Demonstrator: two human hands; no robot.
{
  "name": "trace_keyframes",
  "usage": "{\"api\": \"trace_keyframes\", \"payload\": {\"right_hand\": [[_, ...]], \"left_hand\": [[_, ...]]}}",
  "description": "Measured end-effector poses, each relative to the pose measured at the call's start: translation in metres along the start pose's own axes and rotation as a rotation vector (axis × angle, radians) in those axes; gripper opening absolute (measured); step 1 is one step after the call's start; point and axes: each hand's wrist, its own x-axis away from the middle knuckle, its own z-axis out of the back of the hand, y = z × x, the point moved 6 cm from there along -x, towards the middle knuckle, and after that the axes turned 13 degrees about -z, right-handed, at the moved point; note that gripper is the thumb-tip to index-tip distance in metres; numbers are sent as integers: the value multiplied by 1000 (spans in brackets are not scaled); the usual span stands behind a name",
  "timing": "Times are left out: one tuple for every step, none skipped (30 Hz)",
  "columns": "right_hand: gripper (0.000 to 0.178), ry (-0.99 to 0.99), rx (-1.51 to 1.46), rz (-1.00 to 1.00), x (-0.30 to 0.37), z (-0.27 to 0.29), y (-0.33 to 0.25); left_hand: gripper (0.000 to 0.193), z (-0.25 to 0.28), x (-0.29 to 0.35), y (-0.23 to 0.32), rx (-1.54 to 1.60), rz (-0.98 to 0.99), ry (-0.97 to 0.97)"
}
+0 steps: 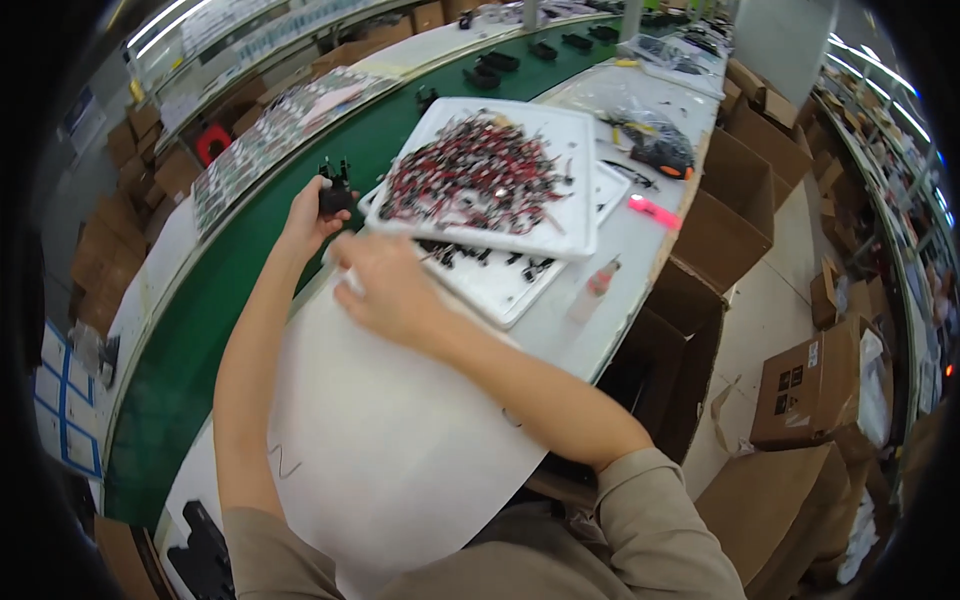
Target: The person assembles electronic components into black plastic housings by hand, taking the components from a plastic tray and the housings from cardboard boxes.
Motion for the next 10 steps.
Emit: {"api": "trace_keyframes", "payload": {"right_hand": [[21, 0, 40, 11, 3, 1, 4], [21, -28, 55, 11, 4, -1, 6], [20, -58, 66, 13, 4, -4, 7], [20, -38, 55, 34, 5, -5, 7], [19, -21, 45, 56, 4, -4, 7], [19, -31, 29, 38, 4, -4, 7], [19, -23, 33, 43, 2, -3, 6], [19, -35, 34, 27, 2, -2, 9], [19, -49, 31, 13, 2, -3, 10], [19, -47, 28, 11, 2, -3, 11]], "left_hand": [[30, -8, -18, -7, -2, -21, 56], [29, -13, -34, -12, -6, -43, 119], [25, -15, -48, -17, 122, -58, 191], [24, -16, -59, -23, 212, -107, 204], [24, -19, -67, -27, 305, -152, 218], [27, -19, -74, -32, 330, -164, 181], [34, -19, -81, -38, 330, -187, 176], [42, -26, -78, -39, 330, -198, 169], [60, -32, -76, -41, 321, -161, 154], [64, -35, -71, -36, 228, -192, 69]]}}
